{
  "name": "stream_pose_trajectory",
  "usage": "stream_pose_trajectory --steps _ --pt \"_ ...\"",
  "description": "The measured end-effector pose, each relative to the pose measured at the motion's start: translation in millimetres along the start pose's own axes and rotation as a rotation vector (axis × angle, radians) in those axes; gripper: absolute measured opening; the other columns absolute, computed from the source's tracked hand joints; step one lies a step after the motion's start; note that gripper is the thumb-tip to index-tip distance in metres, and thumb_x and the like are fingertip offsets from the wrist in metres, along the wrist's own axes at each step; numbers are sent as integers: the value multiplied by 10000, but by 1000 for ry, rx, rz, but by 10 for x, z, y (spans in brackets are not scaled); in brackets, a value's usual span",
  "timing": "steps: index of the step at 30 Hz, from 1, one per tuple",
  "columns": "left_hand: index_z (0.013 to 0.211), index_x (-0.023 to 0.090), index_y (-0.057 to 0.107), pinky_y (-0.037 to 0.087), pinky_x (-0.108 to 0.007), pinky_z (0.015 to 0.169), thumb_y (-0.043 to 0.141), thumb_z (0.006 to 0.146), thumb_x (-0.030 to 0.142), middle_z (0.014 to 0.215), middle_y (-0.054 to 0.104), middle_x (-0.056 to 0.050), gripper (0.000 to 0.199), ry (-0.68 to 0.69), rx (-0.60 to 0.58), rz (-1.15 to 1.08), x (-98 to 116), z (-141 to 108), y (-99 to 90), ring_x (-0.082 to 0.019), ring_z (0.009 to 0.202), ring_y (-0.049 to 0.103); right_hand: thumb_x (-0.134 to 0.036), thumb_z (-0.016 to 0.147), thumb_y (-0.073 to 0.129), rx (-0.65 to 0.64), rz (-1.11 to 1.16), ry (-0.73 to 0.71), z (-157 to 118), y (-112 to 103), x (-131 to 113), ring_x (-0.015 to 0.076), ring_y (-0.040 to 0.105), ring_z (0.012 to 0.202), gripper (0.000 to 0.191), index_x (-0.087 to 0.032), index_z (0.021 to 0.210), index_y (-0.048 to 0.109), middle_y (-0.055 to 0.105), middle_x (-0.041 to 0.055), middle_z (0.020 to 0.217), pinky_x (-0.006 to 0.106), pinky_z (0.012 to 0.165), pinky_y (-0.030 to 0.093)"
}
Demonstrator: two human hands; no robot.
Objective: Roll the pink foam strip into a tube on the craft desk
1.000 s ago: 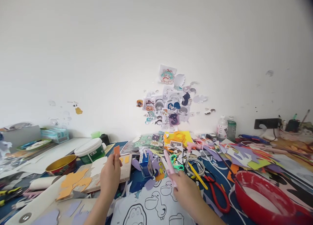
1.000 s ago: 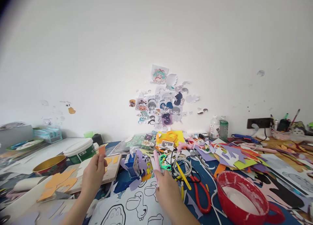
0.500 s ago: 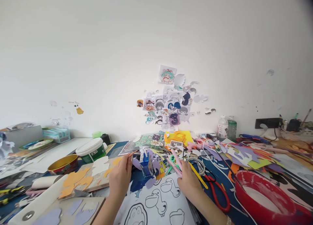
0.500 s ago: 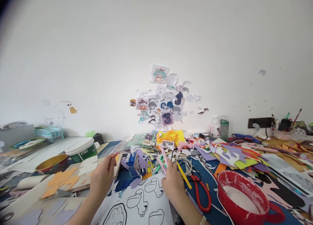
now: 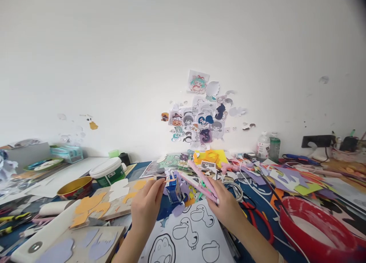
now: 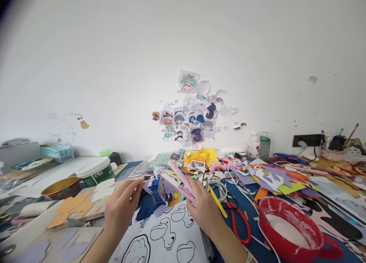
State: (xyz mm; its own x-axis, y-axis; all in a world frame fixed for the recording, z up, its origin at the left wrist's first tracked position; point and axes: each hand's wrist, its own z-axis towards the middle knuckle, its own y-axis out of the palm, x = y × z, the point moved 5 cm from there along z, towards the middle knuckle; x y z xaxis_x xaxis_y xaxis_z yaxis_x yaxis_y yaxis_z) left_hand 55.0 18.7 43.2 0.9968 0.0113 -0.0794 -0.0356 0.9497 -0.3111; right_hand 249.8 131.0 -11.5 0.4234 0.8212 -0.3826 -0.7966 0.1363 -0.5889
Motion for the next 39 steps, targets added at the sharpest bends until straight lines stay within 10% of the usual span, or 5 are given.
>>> stream_pose_trajectory --steps 18,39 --pt "920 194 585 442 -213 539 503 840 138 772 646 -36 128 313 22 -73 303 -17 -20 -116 635 588 -139 775 356 -88 -123 -104 -53 40 -180 228 582 910 551 -207 1322 367 587 102 1058 371 728 530" --pt "848 199 605 423 -273 604 549 817 243 865 561 -58 78 371 -201 -79 307 -66 159 -162 726 520 -121 768 386 -130 -155 -126 -71 81 -238 238 591 924 534 -179 1298 391 577 116 1099 390 752 533"
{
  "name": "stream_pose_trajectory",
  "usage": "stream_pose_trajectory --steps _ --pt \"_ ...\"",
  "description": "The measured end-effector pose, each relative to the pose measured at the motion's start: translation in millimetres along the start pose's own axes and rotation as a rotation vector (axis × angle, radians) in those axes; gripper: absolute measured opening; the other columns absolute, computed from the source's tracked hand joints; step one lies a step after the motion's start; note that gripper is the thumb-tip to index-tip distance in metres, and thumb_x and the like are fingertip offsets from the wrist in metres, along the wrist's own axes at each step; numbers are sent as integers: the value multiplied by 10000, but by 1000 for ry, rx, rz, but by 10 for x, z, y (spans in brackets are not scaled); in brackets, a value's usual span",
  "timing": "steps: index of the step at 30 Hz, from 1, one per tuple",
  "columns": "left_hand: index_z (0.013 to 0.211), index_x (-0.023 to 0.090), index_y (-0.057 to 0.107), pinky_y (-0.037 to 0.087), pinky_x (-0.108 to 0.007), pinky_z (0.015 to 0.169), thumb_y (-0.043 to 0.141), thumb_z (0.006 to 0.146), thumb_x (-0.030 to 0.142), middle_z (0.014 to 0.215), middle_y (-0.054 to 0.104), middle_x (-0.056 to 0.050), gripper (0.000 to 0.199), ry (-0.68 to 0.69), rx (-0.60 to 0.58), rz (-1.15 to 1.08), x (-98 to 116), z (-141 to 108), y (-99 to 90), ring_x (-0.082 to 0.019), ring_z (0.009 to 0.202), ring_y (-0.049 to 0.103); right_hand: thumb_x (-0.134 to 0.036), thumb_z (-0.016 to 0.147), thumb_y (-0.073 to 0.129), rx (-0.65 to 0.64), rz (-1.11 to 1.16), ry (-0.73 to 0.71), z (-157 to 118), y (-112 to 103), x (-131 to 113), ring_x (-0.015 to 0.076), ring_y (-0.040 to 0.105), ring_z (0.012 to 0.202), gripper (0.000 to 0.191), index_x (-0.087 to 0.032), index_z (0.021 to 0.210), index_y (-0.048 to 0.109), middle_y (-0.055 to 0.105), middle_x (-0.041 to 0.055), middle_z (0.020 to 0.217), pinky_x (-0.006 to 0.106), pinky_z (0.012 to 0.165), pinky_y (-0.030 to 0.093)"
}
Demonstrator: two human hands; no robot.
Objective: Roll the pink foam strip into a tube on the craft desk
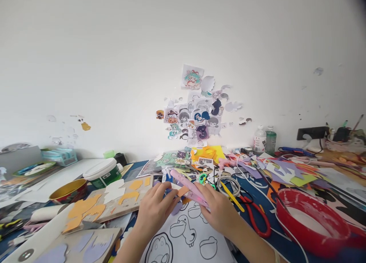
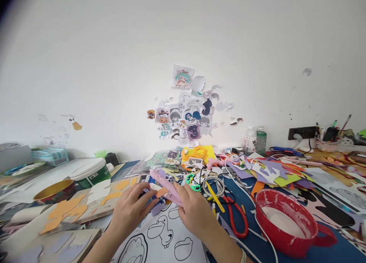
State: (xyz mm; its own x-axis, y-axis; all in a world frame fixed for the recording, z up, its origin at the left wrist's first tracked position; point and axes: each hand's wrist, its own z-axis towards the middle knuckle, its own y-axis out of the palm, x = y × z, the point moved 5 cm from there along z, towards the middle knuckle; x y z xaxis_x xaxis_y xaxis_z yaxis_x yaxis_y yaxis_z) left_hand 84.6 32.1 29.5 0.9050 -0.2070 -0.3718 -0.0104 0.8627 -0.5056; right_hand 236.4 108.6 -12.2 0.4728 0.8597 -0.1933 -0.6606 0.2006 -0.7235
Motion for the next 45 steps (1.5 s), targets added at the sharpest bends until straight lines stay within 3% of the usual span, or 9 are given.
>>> stream_pose_trajectory --steps 4,14,31,37,45 --pt "847 191 601 413 -309 646 571 806 273 873 550 -59 96 10 16 1 23 9 -10 -172 738 509 -124 758 393 16 -9 -3 -4 6 0 238 593 924 549 -188 1303 385 576 115 1115 379 738 538" --pt "869 166 550 387 -305 630 504 811 62 867 547 -64 128 4 15 -33 41 31 -2 -173 747 476 -139 757 398 22 11 -9 -7 4 11 238 600 900 554 -191 1308 376 567 120 1129 386 717 543" --pt "937 157 533 402 -348 693 514 814 76 918 557 -89 148 -46 76 6 -94 -1 -111 -218 849 490 -174 767 405 27 30 -12 1 -36 -9 249 600 893 539 -177 1306 382 587 126 1100 400 700 545" --pt "958 187 566 400 -363 686 545 802 131 955 529 -92 167 -23 -27 -48 -64 -29 -12 -231 861 477 -157 757 407 23 32 -12 -6 -46 -16 241 602 872 552 -185 1307 372 586 122 1089 390 689 543" --pt "899 199 581 389 -347 669 491 827 118 952 530 -81 141 -67 -71 -125 -78 37 -7 -221 858 460 -145 736 413 -31 30 -7 8 -55 -42 249 599 899 565 -160 1300 386 574 132 1131 400 698 537"
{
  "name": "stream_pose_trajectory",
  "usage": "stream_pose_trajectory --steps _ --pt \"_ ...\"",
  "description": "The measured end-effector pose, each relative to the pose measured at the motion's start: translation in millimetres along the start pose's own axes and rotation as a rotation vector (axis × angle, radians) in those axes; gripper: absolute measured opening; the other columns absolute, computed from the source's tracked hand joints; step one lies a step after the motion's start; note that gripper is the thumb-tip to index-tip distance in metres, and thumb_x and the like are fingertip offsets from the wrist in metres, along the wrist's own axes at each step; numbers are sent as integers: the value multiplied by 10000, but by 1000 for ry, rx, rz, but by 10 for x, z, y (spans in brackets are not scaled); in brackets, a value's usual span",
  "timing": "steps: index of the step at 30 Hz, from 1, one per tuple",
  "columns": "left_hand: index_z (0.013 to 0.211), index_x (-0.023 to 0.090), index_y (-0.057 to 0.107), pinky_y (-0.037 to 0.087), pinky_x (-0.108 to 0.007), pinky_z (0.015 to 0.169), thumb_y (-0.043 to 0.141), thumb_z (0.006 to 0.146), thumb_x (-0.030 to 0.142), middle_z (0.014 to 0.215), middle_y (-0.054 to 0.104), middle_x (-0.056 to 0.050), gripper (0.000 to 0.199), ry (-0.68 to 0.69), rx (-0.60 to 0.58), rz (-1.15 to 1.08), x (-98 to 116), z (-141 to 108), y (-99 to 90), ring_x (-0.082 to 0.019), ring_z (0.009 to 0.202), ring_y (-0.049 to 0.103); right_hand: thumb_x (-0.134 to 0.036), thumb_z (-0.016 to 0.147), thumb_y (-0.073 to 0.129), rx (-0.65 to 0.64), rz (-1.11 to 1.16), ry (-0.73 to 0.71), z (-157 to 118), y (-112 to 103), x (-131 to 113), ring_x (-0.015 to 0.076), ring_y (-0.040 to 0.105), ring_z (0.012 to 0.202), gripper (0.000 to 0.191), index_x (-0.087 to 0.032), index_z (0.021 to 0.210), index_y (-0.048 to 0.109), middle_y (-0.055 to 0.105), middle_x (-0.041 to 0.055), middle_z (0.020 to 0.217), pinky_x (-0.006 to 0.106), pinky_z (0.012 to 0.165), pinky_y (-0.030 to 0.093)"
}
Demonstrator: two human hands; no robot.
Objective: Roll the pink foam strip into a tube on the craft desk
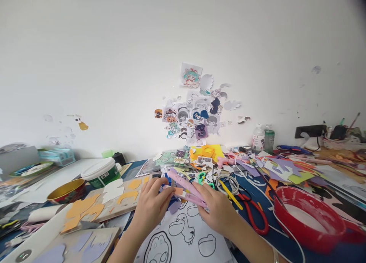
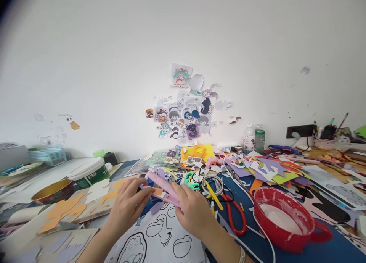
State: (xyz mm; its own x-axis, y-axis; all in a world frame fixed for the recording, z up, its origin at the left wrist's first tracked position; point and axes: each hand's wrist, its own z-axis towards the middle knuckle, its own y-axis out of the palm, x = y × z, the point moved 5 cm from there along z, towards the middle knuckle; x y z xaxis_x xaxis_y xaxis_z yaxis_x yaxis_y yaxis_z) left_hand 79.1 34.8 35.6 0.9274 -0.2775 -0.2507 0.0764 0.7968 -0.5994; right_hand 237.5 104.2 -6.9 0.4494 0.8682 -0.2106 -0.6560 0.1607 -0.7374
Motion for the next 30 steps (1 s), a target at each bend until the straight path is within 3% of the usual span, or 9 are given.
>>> stream_pose_trajectory --steps 12,30 --pt "901 251 597 410 -398 744 446 855 180 1019 500 -63 173 -69 -115 -81 -65 -13 -2 -223 908 446 -153 736 417 1 18 9 5 -3 -4 246 592 924 558 -162 1294 398 572 126 1139 389 719 534" --pt "871 218 581 403 -414 742 466 841 186 1018 509 -75 123 -122 -70 -38 -37 -7 -3 -244 938 440 -149 726 416 26 -16 -25 -7 29 4 241 585 925 575 -167 1301 387 575 121 1124 372 716 531"
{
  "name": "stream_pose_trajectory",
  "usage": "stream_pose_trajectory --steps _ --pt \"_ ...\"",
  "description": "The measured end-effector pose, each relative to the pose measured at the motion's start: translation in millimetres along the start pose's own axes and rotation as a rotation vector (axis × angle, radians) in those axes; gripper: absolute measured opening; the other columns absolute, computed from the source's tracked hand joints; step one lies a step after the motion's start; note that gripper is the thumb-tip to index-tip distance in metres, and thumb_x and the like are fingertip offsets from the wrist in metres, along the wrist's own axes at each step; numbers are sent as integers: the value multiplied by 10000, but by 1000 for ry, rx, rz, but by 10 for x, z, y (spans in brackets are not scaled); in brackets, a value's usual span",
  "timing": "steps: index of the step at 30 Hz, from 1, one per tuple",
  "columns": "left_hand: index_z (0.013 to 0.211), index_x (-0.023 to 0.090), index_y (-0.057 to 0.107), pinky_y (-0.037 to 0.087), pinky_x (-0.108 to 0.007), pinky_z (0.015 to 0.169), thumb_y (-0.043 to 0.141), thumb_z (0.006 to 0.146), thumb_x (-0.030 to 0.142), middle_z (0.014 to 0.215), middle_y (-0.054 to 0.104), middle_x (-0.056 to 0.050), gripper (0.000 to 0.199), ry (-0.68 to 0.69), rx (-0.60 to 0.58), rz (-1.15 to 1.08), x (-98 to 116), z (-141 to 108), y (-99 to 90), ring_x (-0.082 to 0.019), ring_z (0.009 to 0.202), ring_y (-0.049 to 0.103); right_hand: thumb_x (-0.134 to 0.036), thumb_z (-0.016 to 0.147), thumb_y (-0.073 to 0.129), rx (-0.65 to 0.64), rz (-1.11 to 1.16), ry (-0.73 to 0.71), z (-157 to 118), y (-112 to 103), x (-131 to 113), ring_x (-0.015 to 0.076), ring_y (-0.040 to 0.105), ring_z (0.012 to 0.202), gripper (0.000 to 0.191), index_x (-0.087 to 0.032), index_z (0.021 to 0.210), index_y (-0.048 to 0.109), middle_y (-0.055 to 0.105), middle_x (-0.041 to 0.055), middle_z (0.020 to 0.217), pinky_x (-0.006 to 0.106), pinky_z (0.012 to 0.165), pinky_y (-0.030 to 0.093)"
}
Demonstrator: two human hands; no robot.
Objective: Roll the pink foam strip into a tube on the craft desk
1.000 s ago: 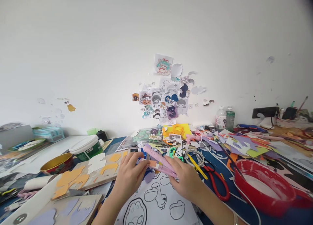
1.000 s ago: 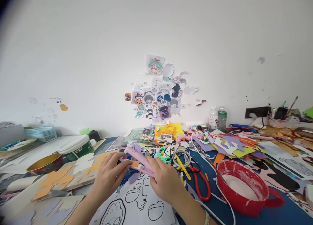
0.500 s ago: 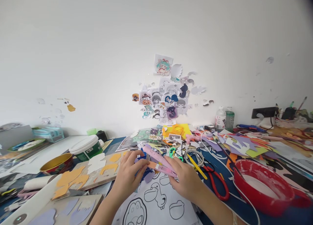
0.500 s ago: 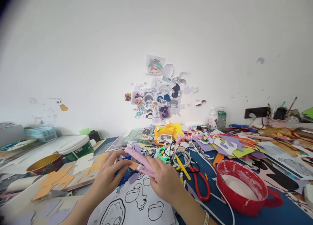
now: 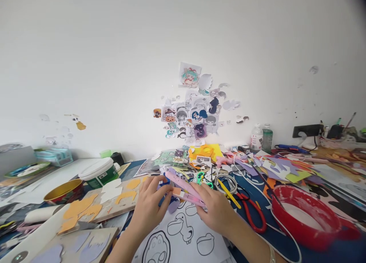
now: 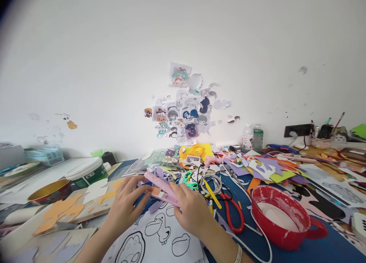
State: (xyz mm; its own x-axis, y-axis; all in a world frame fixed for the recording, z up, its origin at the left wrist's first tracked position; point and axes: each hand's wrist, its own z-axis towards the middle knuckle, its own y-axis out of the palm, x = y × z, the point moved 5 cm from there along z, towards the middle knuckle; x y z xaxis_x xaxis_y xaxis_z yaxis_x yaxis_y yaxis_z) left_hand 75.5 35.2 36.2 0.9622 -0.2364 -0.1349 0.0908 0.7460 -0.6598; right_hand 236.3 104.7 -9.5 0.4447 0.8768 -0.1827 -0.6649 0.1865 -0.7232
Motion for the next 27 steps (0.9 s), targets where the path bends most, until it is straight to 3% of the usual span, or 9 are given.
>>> stream_pose_trajectory --steps 8,15,21,27 --pt "865 237 590 406 -388 723 448 848 174 1019 518 -67 157 17 12 -20 -6 31 -35 -234 917 454 -152 729 418 -9 7 10 0 -20 -13 237 592 890 563 -155 1291 400 584 123 1092 373 698 530" --pt "925 199 504 404 -386 775 470 839 228 938 564 -68 97 -37 189 -32 -146 -5 -206 -222 893 516 -182 758 419 19 11 13 -8 16 67 228 600 885 550 -186 1306 378 576 126 1131 356 688 531" --pt "1192 213 428 360 -478 898 618 740 447 1156 516 -118 544 0 33 85 -325 -64 -44 -293 1072 455 -237 782 460 0 -17 -31 6 -17 69 229 606 911 523 -181 1298 393 583 118 1151 348 703 524" --pt "1186 216 446 397 -459 882 571 784 404 1156 523 -114 461 -17 16 53 -249 -34 -33 -280 1067 466 -286 818 449 -48 -76 -77 6 -45 45 220 617 842 507 -159 1306 394 620 121 1071 337 669 513"
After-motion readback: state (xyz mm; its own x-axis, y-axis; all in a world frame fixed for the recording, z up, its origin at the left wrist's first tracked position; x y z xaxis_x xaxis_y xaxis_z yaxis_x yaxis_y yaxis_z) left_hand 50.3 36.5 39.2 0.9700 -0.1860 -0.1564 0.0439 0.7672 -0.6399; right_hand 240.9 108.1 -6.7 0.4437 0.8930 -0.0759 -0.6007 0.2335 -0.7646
